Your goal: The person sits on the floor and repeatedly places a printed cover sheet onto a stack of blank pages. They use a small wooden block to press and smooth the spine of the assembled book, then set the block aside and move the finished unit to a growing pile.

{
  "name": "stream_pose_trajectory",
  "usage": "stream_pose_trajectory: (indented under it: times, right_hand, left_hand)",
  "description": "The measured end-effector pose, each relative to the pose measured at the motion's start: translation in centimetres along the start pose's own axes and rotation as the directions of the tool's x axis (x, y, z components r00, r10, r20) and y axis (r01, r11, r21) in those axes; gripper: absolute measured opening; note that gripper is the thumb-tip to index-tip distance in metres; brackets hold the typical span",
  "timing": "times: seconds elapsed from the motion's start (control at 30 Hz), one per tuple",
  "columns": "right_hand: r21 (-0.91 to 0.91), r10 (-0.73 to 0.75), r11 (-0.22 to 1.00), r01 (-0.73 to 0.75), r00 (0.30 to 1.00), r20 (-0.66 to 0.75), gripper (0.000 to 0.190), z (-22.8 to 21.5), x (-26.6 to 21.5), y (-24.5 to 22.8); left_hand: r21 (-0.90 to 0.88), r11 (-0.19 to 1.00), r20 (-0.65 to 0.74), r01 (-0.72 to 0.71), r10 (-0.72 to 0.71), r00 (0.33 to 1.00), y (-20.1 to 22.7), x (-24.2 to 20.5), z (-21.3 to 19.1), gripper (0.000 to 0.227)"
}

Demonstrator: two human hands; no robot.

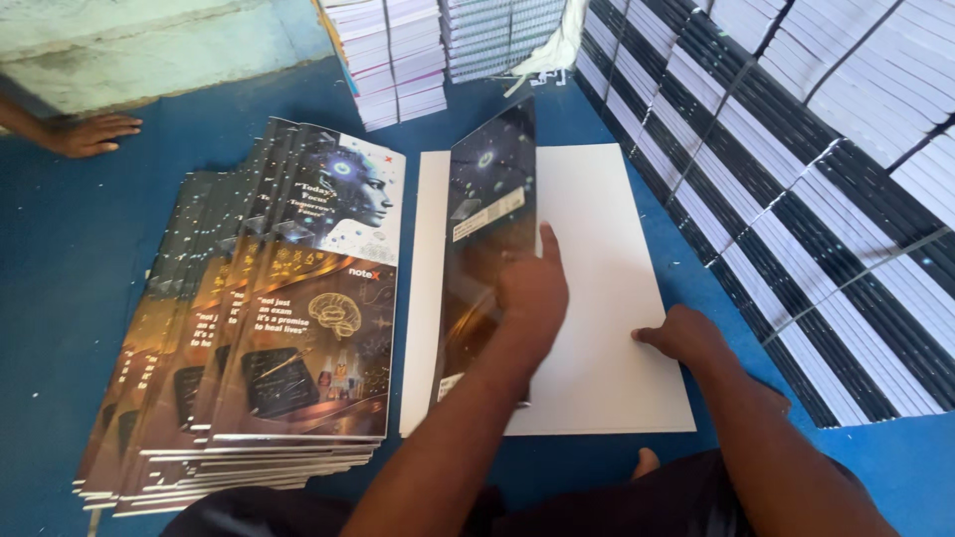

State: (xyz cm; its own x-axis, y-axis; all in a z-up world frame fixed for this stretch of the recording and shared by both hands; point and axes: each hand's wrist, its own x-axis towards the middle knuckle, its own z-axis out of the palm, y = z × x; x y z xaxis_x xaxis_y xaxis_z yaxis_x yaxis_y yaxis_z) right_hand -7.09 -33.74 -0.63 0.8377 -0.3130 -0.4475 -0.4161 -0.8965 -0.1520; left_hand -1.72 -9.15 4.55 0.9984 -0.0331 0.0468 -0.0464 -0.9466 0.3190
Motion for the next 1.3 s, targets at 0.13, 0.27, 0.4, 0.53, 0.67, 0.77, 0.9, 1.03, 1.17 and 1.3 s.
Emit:
stream_pose_trajectory:
  times: [0.13,0.27,0.4,0.53,0.67,0.77,0.9,1.03,1.17,1.3]
  right_hand:
    - [0.081,0.013,0.997,-0.01,0.999,-0.041,0.073,0.6,0.6,0.1]
    - [0.19,0.063,0.98,-0.059,0.998,-0.014,0.076,0.4,0.6,0.2]
    - [0.364,0.119,0.922,-0.133,0.991,0.062,0.07,0.0,-0.2,0.0]
    - [0.459,0.171,0.869,-0.184,0.983,0.069,0.06,-1.0,-1.4,-0.7]
    - [0.612,0.147,0.766,-0.196,0.98,0.131,0.046,-1.5,-2.8,-1.8]
    - [0.669,0.17,0.705,-0.235,0.972,0.162,0.039,-1.9,-3.5,-2.4]
    - [0.685,0.18,0.692,-0.226,0.974,0.139,0.037,-1.7,-3.1,-1.9]
    - [0.405,0.198,0.899,-0.165,0.979,-0.042,0.043,-0.5,-0.1,-0.2]
    - [0.149,0.071,0.988,-0.046,0.984,-0.164,0.047,0.3,2.5,1.5]
    - [0.275,0.079,0.961,-0.037,0.986,-0.143,0.049,0.7,2.4,2.0]
  left_hand:
    - [0.271,0.958,-0.217,-0.09,0.151,0.964,-3.0,-0.2,-3.5,0.045]
    - [0.172,0.984,-0.146,-0.049,0.075,0.986,-6.5,-0.6,-7.3,0.051]
    - [0.062,0.998,-0.217,-0.02,0.033,0.976,-10.5,-0.9,-11.1,0.046]
    - [-0.038,0.998,-0.172,0.051,-0.057,0.984,-14.4,-1.3,-14.4,0.034]
    - [0.026,0.989,-0.145,0.145,-0.14,0.98,-18.6,-1.5,-16.6,0.029]
    - [0.036,0.972,-0.121,0.232,-0.226,0.967,-20.7,-1.6,-17.2,0.031]
    - [-0.018,0.958,-0.134,0.286,-0.285,0.949,-23.7,-2.1,-17.3,0.049]
    - [0.014,0.965,-0.238,0.262,-0.252,0.938,-26.4,-3.0,-16.3,0.057]
    - [0.009,0.96,-0.286,0.279,-0.265,0.921,-27.7,-3.4,-15.8,0.056]
    - [-0.065,0.934,-0.176,0.352,-0.358,0.917,-27.7,-4.8,-16.3,0.068]
